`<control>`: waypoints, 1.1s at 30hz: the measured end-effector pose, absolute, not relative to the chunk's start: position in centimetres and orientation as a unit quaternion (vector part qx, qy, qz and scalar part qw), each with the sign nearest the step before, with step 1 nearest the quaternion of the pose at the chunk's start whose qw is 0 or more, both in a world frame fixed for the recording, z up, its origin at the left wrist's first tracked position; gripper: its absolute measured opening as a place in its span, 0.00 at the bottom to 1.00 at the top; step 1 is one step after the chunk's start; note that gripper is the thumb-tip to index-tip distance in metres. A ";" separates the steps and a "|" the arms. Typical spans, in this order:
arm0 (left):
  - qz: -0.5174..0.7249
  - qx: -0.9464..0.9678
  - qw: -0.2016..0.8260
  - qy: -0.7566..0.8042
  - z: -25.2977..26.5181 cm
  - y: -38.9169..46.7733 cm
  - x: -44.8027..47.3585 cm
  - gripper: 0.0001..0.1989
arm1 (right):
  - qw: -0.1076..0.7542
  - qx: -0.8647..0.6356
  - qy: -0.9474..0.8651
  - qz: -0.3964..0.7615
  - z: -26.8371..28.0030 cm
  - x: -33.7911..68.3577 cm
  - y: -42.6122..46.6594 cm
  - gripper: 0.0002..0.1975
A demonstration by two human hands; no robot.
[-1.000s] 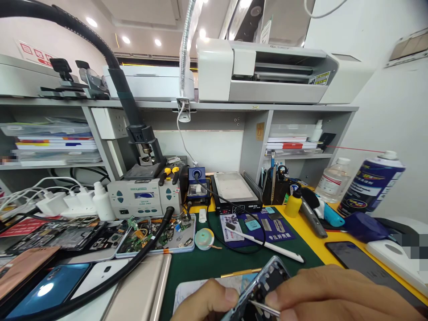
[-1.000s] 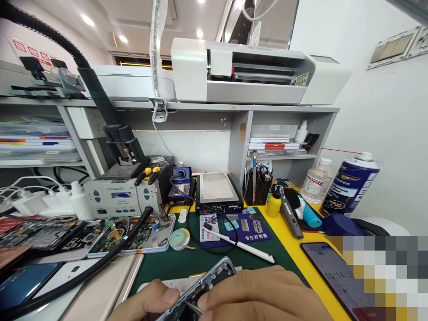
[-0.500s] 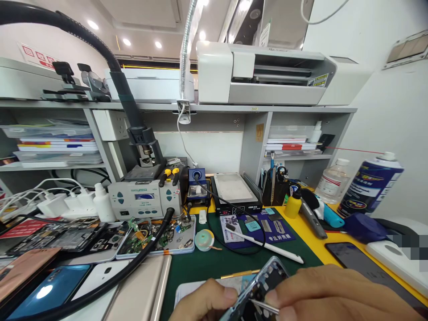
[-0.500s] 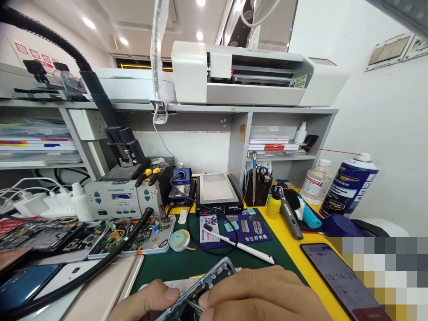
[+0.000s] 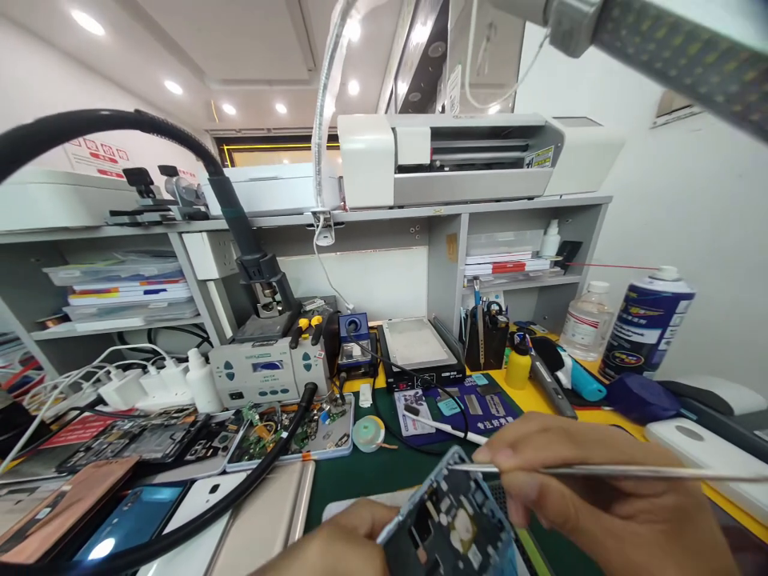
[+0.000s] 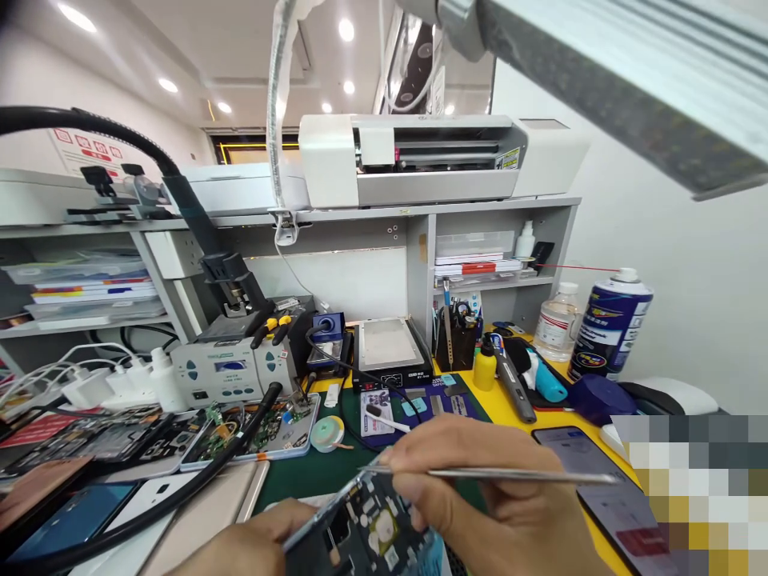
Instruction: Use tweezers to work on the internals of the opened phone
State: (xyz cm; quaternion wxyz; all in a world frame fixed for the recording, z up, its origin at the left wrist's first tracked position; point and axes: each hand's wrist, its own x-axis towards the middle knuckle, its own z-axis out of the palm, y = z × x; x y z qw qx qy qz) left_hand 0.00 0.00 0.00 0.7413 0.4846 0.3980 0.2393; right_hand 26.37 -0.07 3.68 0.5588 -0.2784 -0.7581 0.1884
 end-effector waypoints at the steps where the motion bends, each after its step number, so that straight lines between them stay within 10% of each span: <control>1: 0.223 0.486 0.743 0.402 0.4 0.2 0.1 0.08 | 0.560 -0.279 -0.751 0.209 3.7 26.4 0.0 0.05; 33: 0.068 0.814 0.216 0.535 3.8 -2.0 2.9 0.22 | 0.437 -0.291 -0.540 0.658 4.0 26.6 2.3 0.13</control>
